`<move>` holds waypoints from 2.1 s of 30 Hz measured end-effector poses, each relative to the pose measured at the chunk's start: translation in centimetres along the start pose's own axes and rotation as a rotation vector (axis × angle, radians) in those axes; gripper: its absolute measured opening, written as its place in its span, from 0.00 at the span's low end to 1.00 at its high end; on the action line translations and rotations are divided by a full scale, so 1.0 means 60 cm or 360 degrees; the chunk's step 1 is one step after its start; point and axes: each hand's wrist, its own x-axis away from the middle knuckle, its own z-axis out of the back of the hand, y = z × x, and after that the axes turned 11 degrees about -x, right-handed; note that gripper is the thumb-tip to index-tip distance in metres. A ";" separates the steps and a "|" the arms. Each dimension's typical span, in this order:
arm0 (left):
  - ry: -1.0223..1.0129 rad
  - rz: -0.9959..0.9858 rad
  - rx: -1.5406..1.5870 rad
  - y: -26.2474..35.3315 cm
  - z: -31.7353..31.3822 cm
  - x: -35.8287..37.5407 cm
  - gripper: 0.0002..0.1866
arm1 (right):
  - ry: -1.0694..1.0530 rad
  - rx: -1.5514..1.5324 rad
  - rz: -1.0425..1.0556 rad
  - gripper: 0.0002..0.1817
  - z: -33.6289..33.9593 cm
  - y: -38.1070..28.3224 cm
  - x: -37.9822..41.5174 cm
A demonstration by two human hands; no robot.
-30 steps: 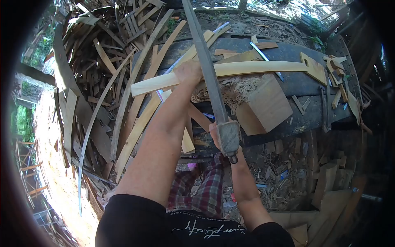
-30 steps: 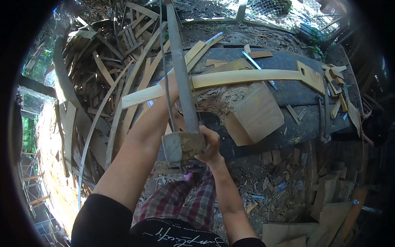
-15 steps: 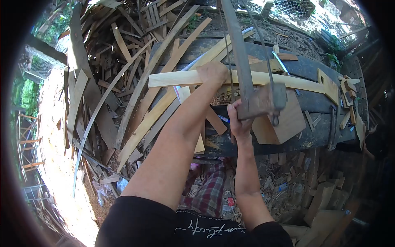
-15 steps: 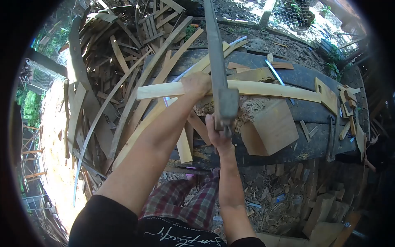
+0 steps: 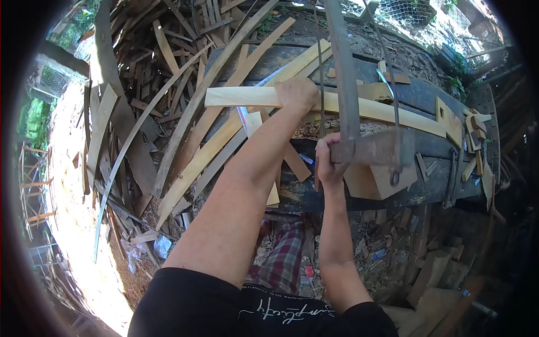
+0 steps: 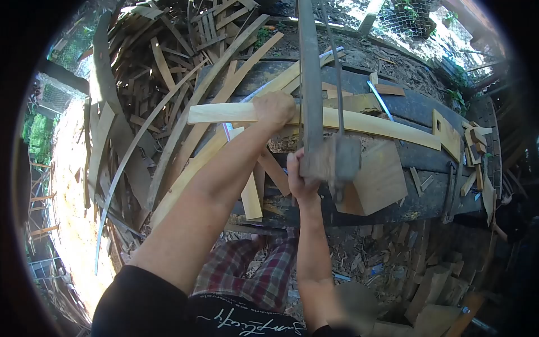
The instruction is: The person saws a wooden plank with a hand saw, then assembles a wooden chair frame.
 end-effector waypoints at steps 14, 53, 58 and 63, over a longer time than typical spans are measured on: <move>0.0099 -0.0003 0.0000 -0.004 -0.022 0.005 0.19 | 0.0086 -0.0121 -0.0096 0.07 0.010 -0.028 0.018; 0.0751 -0.0113 -0.0044 0.003 -0.038 -0.025 0.16 | -0.0390 0.0197 -0.0249 0.05 0.107 -0.104 0.127; 0.0955 -0.0150 -0.0008 -0.006 -0.051 -0.011 0.12 | -0.0396 0.0169 -0.0097 0.05 0.112 -0.081 0.146; 0.0840 -0.0105 -0.0025 -0.007 -0.051 -0.016 0.11 | -0.0156 -0.0068 -0.0030 0.04 0.112 -0.098 0.164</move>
